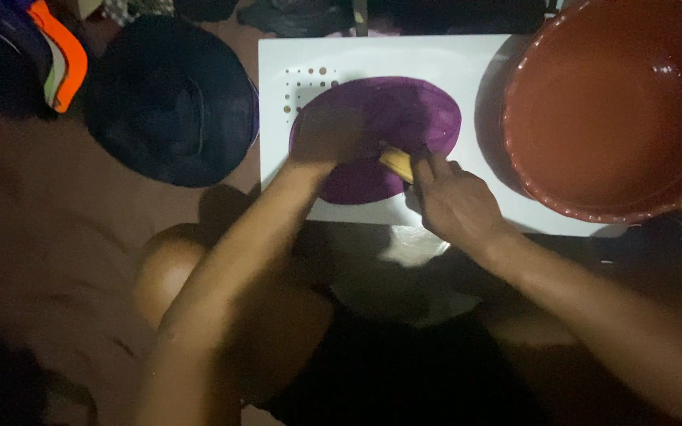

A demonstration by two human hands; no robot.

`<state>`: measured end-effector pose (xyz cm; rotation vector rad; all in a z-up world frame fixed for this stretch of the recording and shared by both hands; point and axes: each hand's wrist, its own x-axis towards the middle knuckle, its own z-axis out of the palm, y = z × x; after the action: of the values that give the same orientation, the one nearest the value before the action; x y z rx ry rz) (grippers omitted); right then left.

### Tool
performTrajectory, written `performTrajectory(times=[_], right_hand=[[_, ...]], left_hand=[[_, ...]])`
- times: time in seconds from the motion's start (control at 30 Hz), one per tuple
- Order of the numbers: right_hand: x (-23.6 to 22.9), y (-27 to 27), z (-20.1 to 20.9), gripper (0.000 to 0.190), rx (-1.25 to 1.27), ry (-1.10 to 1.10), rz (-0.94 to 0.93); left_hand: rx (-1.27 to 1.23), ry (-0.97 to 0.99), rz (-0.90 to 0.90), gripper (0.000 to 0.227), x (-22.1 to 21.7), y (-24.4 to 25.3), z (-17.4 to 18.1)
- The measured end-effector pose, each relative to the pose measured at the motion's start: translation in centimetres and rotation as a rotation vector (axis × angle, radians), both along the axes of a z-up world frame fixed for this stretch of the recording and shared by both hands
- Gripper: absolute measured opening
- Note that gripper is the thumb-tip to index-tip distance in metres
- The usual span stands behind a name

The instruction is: The person cleans a purple hat by hand using a brush, dipping the brush into a bowl of liquid and scrubbing different parts of the hat's surface.

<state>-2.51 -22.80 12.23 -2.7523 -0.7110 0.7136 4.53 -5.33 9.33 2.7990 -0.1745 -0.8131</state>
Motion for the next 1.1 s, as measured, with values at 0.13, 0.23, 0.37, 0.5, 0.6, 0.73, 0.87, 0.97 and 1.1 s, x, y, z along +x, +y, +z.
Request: performTrajectory(times=[0.13,0.23,0.37,0.5,0.6,0.73,0.87,0.97,1.1], right_hand=[[0.0,-0.8,-3.3,0.038,-0.06,0.016,-0.008],[-0.1,-1.3,-3.6,0.05,-0.227,-0.057,-0.018],[-0.5,-0.4,-3.5,0.048,-0.014,0.035,0.041],[-0.2,-1.6,-5.1,0.054,-0.015,0.041,-0.123],[-1.3,-1.7,-7.8,0.064,0.048,-0.252,-0.111],[-1.0,-0.6,-4.2,0.058,0.042,0.131,-0.051],[-0.3,-1.4,-3.5,0.061,-0.029,0.078,-0.105],[-0.7,-1.1,-4.0,0.057,0.037,0.053,-0.092],[-1.1,-1.3,-6.6,0.054,-0.008,-0.02,0.167]], left_hand=[[-0.103,-0.006,-0.058,0.059,-0.1,1.7,-4.0],[-0.141,-0.028,0.043,0.037,0.1,1.7,-5.0],[-0.181,0.049,0.089,0.047,0.0,1.9,-8.3],[-0.132,-0.022,0.007,0.034,-0.5,0.4,-1.8],[-0.165,-0.046,-0.109,0.074,-0.9,2.0,-4.4],[-0.132,0.019,-0.041,0.048,-0.3,2.8,-7.5],[-0.183,0.083,-0.002,0.039,-0.1,3.2,-6.7],[-0.292,0.118,0.016,0.05,-0.8,3.4,-5.1],[-0.174,0.151,0.032,0.065,-1.4,2.2,-5.1]])
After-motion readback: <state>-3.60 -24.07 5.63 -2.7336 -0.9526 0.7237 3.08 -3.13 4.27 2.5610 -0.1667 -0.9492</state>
